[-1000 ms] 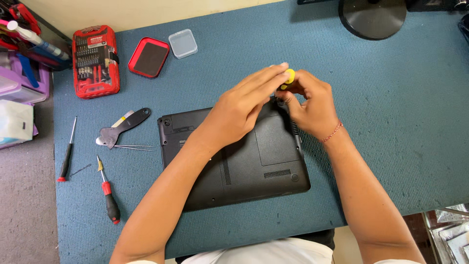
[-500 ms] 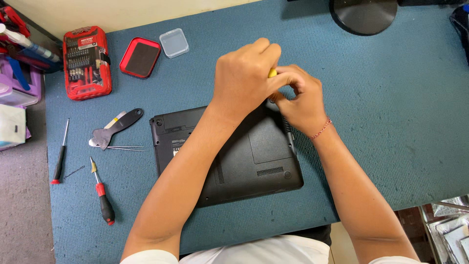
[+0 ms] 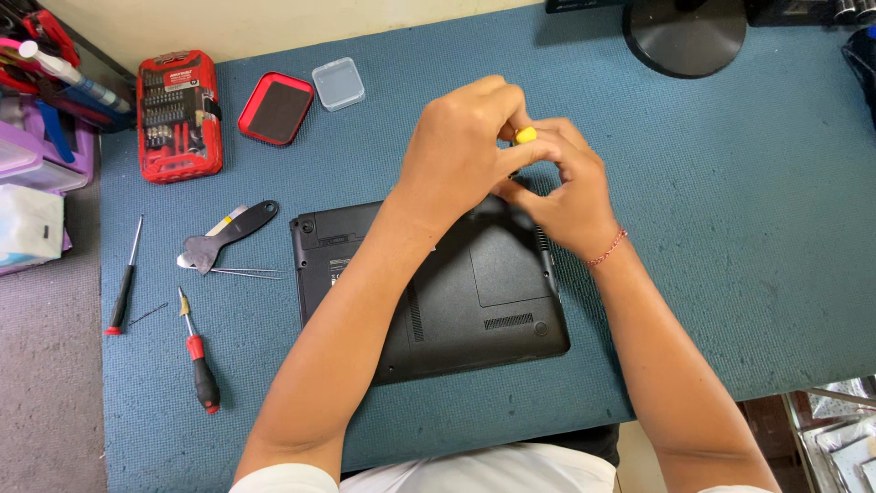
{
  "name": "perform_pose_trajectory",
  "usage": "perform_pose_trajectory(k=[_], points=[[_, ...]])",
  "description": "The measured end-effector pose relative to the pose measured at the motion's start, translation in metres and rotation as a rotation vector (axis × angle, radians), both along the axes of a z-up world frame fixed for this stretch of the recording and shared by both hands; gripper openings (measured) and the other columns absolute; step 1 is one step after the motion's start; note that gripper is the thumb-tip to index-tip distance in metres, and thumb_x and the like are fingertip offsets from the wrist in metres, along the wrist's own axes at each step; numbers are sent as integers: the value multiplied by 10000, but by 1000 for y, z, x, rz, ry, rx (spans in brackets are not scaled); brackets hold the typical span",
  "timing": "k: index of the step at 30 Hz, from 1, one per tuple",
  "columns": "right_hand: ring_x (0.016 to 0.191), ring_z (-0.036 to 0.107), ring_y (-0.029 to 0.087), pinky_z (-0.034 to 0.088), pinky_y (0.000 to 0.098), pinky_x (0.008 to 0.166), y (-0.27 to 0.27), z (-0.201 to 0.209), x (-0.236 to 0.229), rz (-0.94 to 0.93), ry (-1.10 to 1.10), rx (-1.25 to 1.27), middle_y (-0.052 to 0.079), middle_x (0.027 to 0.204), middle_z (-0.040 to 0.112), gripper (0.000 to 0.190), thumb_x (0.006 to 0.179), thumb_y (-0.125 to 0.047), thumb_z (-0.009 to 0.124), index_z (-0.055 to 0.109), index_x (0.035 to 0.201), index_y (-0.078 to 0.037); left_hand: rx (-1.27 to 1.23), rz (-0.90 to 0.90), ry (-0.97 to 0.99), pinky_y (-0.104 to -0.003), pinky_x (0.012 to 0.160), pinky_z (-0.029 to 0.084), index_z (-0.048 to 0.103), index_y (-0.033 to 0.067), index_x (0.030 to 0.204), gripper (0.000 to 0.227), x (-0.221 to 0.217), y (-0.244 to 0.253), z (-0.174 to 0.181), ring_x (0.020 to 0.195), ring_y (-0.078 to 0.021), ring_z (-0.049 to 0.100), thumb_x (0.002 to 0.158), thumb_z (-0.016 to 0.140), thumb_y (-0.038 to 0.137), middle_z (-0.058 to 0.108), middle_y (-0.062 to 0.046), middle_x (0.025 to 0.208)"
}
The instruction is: The person uses a screwdriver to remove screws from the bottom of a laptop. They systematically unscrew each fastener and place the screws into a small red container on the table.
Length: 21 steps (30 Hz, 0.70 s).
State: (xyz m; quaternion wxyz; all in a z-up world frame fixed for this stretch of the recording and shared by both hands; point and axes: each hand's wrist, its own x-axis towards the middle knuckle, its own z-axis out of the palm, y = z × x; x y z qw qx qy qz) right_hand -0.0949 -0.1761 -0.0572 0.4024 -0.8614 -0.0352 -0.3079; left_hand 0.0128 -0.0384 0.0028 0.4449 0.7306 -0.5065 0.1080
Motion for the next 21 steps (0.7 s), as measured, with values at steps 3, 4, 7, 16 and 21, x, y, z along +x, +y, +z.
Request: perform_pose_trajectory(k=[3,4,7,16,21], points=[[965,654,232,530,325,804,-4,-12,4,-19,-61,46,129,1078,685,275,837,120,801,699,1069,13,21,162,-109,-382,505,385,411,145,762,418,-7,-7,-2,634,-202,480,782,796,309,459,25,729],[965,654,232,530,325,804,-3,-12,3,-20,-60,47,129,1078,685,275,837,120,801,699,1069,13,23,161,-108,-382,505,385,411,145,762,418,-6,-4,-1,634,-202,480,782,796,309,459,25,729],[1121,650,190,557,271,963,0,-5,1,0,34,241,111,1214,651,388,888,146,606,591,1251,10,-28,-106,-53,-420,1016,502,540,74,997,279,-2,2,-5,1277,-342,610,983,758,247,601,-181,1390],[1060,616,210,533,314,918,3,-6,-1,97,42,35,108,1218,610,333,874,11,794,634,1164,-10,7,119,-178,-378,616,494,675,161,979,210,-10,-3,-7,786,-208,663,807,723,271,656,23,847],[1014,661,170,533,311,930,4,2,-4,-9,60,114,46,1114,676,369,940,30,541,571,1303,-29,-28,-242,45,-425,1164,505,562,116,1435,404,-11,11,-7,1356,-310,602,1070,700,222,565,-133,1462]])
